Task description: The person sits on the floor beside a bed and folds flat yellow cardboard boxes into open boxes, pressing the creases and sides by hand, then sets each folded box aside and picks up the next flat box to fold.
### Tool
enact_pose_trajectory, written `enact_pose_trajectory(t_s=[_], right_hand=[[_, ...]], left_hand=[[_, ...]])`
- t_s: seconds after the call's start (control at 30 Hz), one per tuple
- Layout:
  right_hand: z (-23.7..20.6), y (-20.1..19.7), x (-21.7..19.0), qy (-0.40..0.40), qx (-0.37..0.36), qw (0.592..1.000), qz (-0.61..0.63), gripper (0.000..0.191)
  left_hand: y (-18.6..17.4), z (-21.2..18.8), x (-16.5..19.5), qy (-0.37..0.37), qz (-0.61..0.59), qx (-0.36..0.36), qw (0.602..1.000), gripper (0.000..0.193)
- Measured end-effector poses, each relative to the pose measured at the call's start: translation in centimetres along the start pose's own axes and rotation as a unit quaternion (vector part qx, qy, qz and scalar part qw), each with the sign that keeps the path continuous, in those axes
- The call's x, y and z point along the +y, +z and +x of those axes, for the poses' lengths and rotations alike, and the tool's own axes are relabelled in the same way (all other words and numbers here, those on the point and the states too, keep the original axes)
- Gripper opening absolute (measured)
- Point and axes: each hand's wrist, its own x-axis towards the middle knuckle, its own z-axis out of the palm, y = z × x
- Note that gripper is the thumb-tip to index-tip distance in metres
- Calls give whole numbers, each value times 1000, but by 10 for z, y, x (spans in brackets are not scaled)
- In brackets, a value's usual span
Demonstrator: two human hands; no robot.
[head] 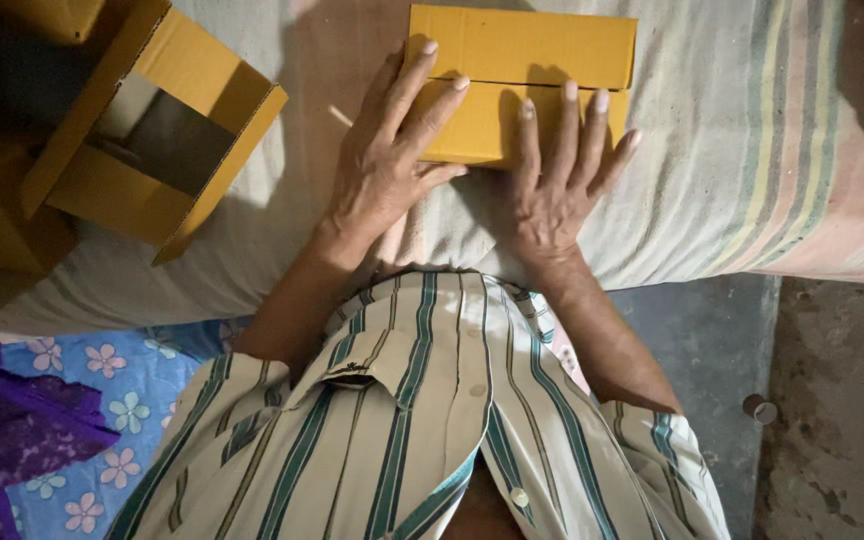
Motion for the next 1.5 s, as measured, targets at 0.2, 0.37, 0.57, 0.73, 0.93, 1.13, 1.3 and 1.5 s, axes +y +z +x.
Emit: enact_pose_trajectory(t_s=[0.2,0.37,0.57,0.73,0.93,1.13,1.3,1.5], right_hand=[[-14,-9,31,0,24,995,100,93],[39,-51,35,107,-51,979,163,74],[121,-24,25,105,-261,952,118,66],[101,-30,65,155,-182,962,130,70],[108,-13,26,88,-261,954,116,74],[107,-20,54,125,-263,950,114,70],[101,-28,58,148,-258,948,117,65],[109,-11,3,-17,-285,933,218,73]], left_hand=[[0,4,-8,17,6,4,1000,108],[3,14,3,-36,23,32,999,54],[3,24,16,-36,118,78,989,28],[-6,37,24,-82,120,57,988,27],[31,98,32,-130,165,0,978,54],[22,78,-13,-158,211,19,964,52],[10,69,-33,-169,297,-6,940,53],[30,74,10,-135,159,13,978,54]])
